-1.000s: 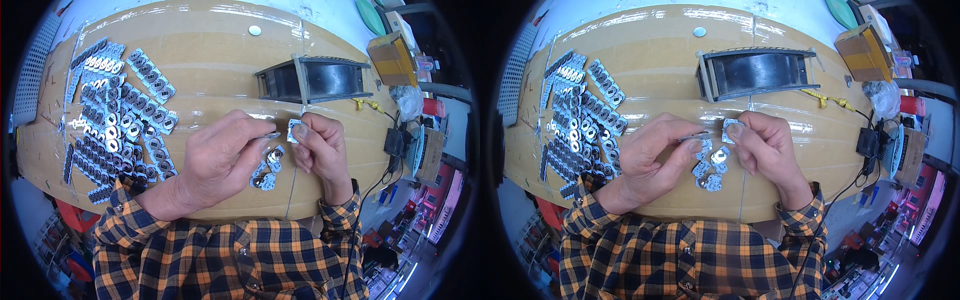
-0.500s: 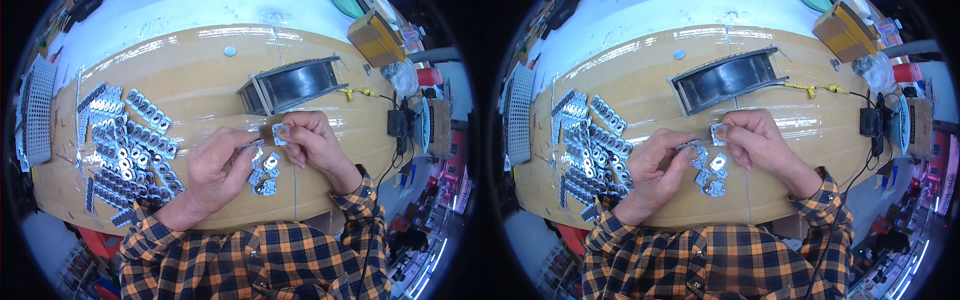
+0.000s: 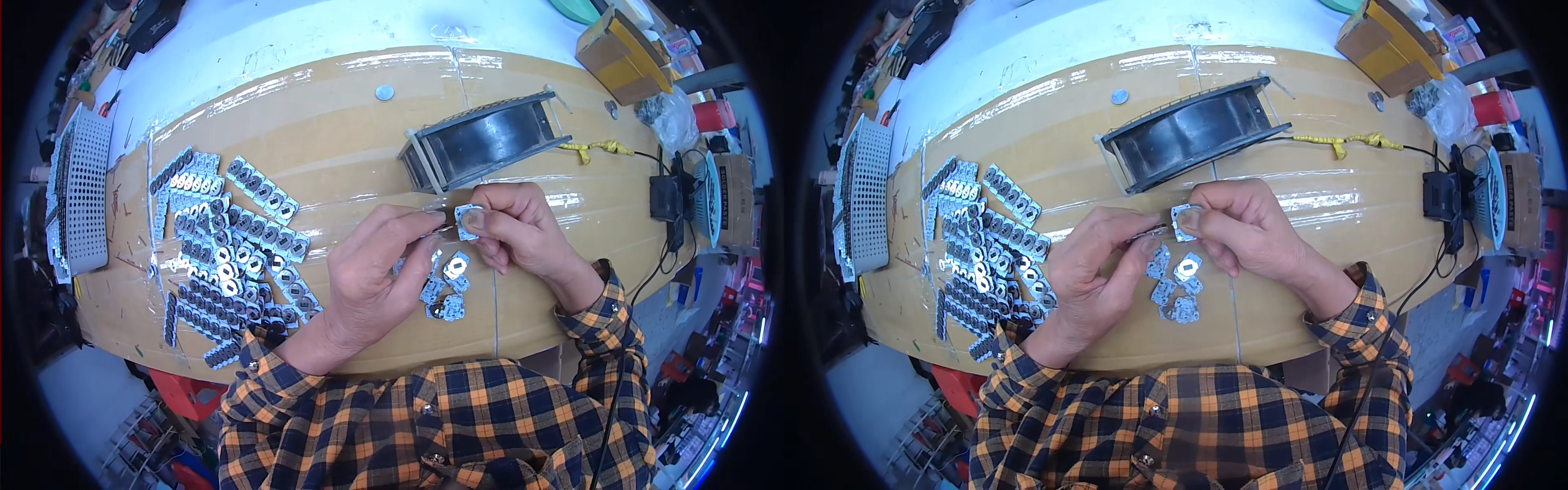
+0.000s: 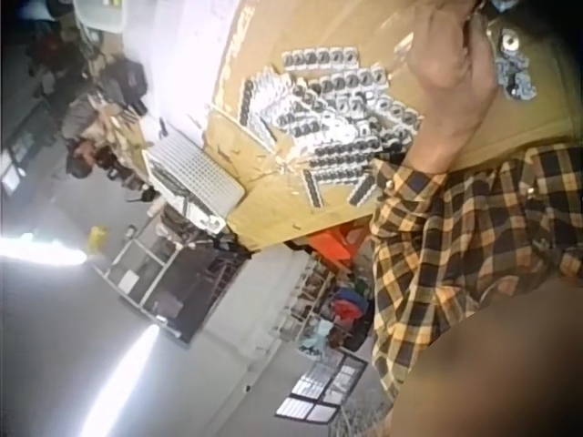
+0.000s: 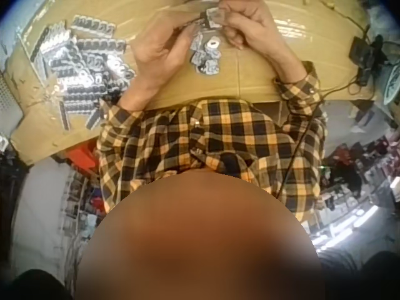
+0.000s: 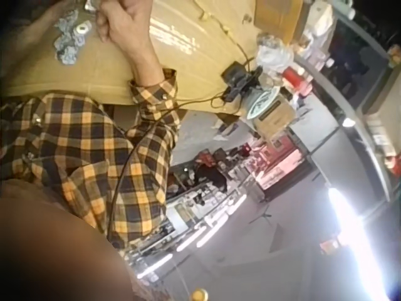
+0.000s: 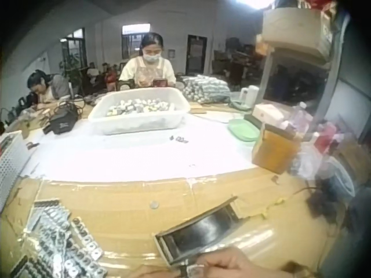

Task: Assembling small electronic components and plastic parts at a workbench.

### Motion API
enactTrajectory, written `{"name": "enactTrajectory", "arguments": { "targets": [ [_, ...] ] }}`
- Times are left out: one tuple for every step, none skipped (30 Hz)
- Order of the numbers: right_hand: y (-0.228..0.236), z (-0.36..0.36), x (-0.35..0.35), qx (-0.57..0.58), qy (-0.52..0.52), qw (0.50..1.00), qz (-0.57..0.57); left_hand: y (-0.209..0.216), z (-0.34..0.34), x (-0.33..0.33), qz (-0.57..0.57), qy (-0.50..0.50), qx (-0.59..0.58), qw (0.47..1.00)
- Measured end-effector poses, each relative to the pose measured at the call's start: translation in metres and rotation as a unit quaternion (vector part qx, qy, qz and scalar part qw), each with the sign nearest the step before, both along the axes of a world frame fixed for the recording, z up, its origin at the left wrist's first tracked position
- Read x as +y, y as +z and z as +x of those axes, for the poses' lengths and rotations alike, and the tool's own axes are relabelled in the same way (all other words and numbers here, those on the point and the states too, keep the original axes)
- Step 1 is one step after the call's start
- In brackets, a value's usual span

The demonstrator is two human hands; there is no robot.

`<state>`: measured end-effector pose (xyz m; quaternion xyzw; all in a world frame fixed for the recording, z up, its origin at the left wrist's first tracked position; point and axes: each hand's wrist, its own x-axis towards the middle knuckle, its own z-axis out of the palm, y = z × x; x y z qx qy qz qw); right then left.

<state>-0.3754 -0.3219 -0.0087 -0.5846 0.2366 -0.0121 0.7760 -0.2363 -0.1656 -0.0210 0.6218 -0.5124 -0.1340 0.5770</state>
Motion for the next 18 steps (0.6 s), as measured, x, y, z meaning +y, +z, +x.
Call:
{"name": "enactTrajectory", "arguments": {
  "targets": [
    [0.0002, -0.0003, 0.0018, -0.003, -0.007, 1.0, -0.008, 0.0001, -0.0004, 0.0005, 0.003, -0.002, -0.001, 1.0],
    [0.0014, 0.0002, 0.0039, -0.004, -0.009, 1.0, -0.005, 0.0003, -0.0009, 0.0011, 0.003, -0.003, 0.001, 1.0],
    [0.0032, 0.0019, 0.0047, 0.004, -0.008, 1.0, -0.017, 0.0002, -0.001, 0.0011, 0.002, -0.003, 0.003, 1.0],
    [0.0038, 0.0028, 0.0052, 0.013, -0.007, 0.999, -0.03, -0.0002, -0.0004, 0.0014, 0.004, -0.003, 0.002, 1.0],
    [0.0033, 0.0024, 0.0051, 0.011, -0.008, 1.0, -0.028, -0.001, 0.0006, 0.0022, 0.01, -0.015, -0.006, 1.0],
    [0.0032, 0.0014, 0.0042, 0.005, 0.002, 1.0, -0.029, -0.0015, 0.0011, 0.0029, 0.015, -0.025, -0.014, 0.999],
    [0.0032, 0.0007, 0.0033, -0.002, 0.012, 0.999, -0.029, -0.002, 0.0007, 0.0033, 0.016, -0.024, -0.015, 0.999],
    [0.0034, 0.0005, 0.0023, -0.003, 0.013, 0.999, -0.03, -0.0024, -0.0001, 0.0036, 0.015, -0.02, -0.024, 0.999],
    [0.0031, 0.0002, 0.0014, -0.004, 0.018, 1.0, -0.014, -0.0029, -0.0009, 0.0039, 0.016, -0.016, -0.031, 0.999],
    [0.0028, 0.0, 0.0008, -0.005, 0.024, 1.0, 0.002, -0.0026, -0.0012, 0.004, 0.016, -0.015, -0.032, 0.999],
    [0.0022, -0.0001, 0.0004, -0.005, 0.025, 1.0, 0.002, -0.0019, -0.0014, 0.004, 0.012, -0.01, -0.042, 0.999],
    [0.0021, -0.0006, 0.0003, -0.007, 0.024, 1.0, 0.013, -0.0013, -0.0016, 0.0036, 0.007, -0.006, -0.052, 0.999],
    [0.0021, -0.0008, 0.0002, -0.008, 0.024, 0.999, 0.024, -0.0014, -0.0026, 0.003, 0.006, -0.006, -0.052, 0.999],
    [0.0025, -0.0009, 0.0, -0.008, 0.024, 0.999, 0.023, -0.0017, -0.0039, 0.0021, 0.0, 0.006, -0.042, 0.999],
    [0.0026, -0.0004, 0.0001, -0.005, 0.028, 1.0, 0.011, -0.002, -0.0043, 0.0019, -0.005, 0.019, -0.033, 0.999],
    [0.0029, 0.0001, 0.0, -0.003, 0.033, 0.999, -0.002, -0.0019, -0.004, 0.0019, -0.006, 0.02, -0.032, 0.999],
    [0.0036, 0.0007, -0.0001, -0.003, 0.035, 0.999, -0.003, -0.0017, -0.0035, 0.0019, -0.007, 0.021, -0.034, 0.999],
    [0.0032, 0.0011, -0.0007, -0.005, 0.033, 0.999, 0.002, -0.0029, -0.0037, 0.0015, -0.007, 0.023, -0.034, 0.999]
  ]
}}
